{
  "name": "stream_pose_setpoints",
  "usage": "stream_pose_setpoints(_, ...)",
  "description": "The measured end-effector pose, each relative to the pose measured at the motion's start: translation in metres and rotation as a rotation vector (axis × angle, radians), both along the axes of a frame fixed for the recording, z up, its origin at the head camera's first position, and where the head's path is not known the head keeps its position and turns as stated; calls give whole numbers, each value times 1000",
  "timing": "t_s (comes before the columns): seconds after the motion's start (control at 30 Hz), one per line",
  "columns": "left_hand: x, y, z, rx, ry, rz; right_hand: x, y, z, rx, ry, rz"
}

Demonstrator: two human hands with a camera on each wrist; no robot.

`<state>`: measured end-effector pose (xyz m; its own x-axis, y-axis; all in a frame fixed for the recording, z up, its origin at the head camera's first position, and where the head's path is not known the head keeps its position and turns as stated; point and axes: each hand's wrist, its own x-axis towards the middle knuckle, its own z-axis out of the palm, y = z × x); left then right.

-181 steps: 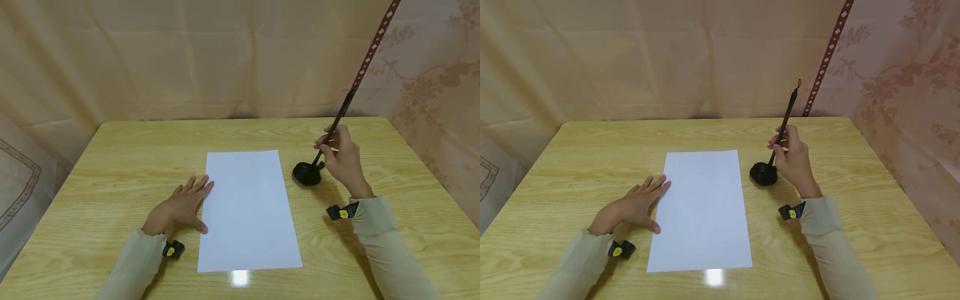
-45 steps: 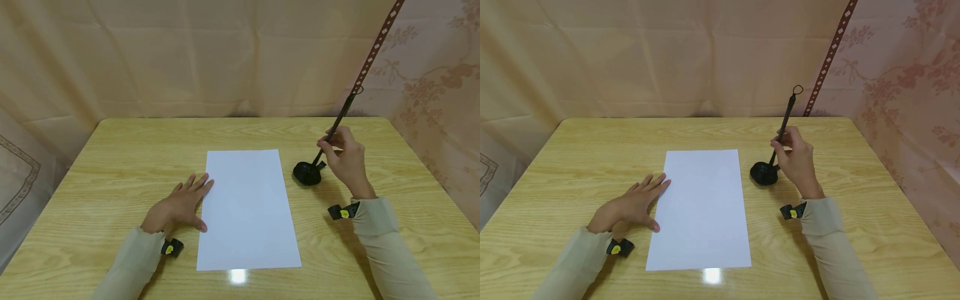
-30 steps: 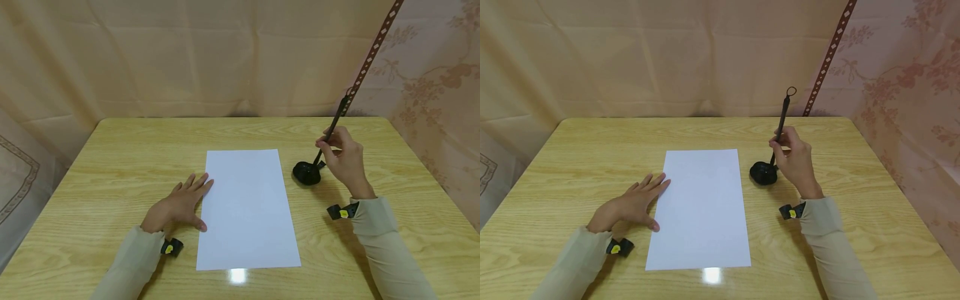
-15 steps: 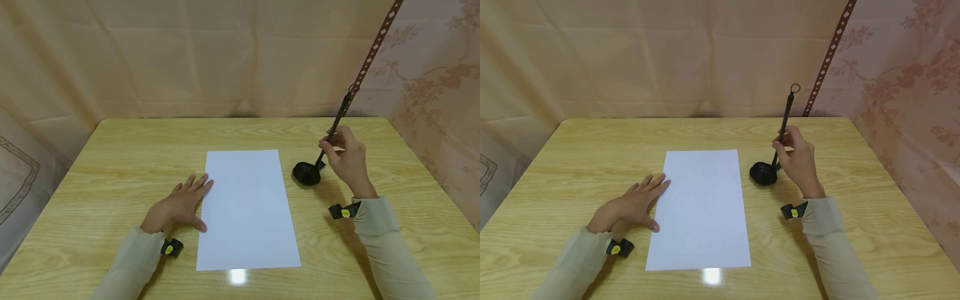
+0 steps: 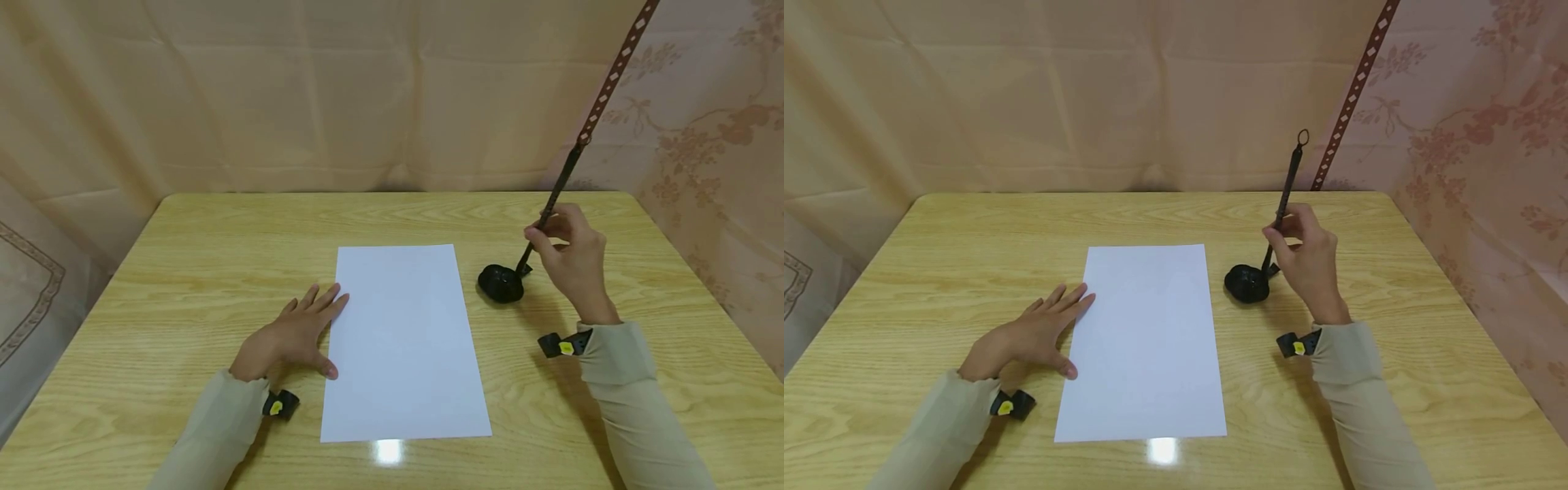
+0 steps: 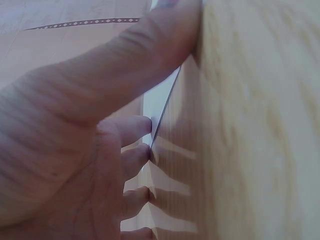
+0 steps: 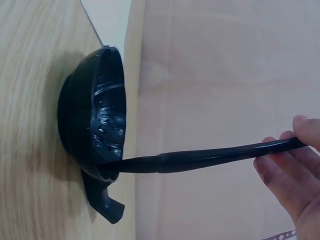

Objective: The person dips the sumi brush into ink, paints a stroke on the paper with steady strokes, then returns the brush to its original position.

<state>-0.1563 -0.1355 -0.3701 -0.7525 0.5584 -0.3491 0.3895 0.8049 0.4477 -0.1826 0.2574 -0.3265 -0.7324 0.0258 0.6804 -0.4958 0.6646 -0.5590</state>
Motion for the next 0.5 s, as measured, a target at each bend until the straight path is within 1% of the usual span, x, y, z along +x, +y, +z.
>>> stream_pose_setpoints(0.3, 0, -1, -1, 2, 2, -6, -1, 3, 1, 31, 14, -38)
stream_pose_setpoints(0.5, 0, -1, -1, -2, -2, -7, -1, 1, 1, 31, 29, -39)
